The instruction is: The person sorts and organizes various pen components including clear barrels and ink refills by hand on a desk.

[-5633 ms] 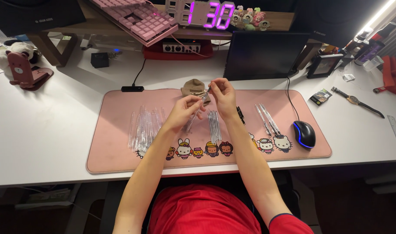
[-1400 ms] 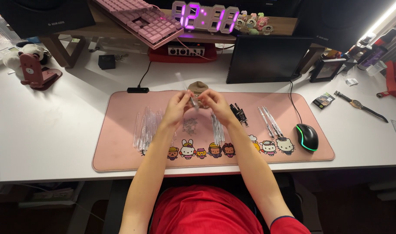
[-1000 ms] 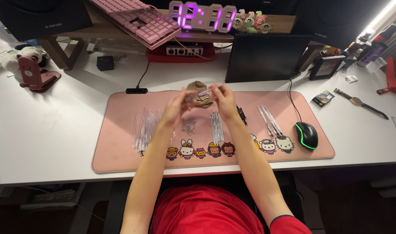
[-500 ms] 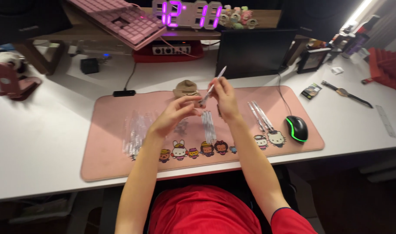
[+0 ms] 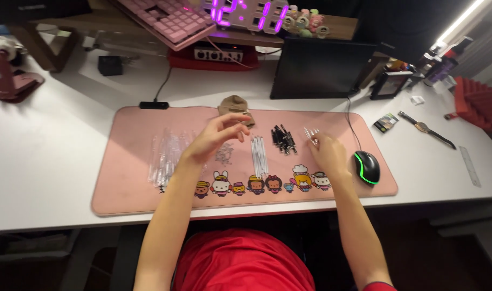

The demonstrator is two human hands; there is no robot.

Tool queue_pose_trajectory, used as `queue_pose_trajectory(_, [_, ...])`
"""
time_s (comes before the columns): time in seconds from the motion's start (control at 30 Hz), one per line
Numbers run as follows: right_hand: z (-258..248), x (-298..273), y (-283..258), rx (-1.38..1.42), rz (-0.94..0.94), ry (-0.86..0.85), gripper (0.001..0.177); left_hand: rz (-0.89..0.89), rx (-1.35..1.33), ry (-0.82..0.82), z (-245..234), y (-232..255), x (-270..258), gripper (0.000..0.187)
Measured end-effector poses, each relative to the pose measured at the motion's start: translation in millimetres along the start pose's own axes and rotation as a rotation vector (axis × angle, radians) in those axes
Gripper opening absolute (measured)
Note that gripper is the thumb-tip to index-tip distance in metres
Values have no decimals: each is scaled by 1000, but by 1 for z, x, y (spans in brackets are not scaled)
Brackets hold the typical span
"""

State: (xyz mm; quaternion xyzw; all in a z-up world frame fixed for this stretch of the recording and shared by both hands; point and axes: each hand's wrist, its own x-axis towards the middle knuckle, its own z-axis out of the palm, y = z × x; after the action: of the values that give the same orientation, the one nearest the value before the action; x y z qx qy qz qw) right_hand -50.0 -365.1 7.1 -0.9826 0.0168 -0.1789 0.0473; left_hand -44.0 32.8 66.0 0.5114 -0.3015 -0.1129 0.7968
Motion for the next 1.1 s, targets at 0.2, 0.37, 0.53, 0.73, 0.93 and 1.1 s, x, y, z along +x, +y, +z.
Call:
queue_pose_trajectory(0.2, [-11,-5,-7,-23,-99,119,30,-13,8,8,2,4,-2,39])
queue_pose_trajectory(0.37, [-8,1,-5,-20,-172,228,25,8,-10,59,-8,-13,4,36])
queue_pose_trajectory(0.53, [-31,11,-57,161,-211,293,23,39,-66,127,-24,-32,11,32])
queue_pose_trajectory(0.73, [-23,45,-138,389,-325,251,22,-19,-292,288,-36,-33,13,54])
queue_pose_trajectory(0.93, [-7,55,-221,511,-344,55,32,7,-476,384,-43,-27,15,74])
queue_pose_trajectory(1.1, [42,73,-236,325,-340,69,22,24,-488,360,-40,-27,16,82])
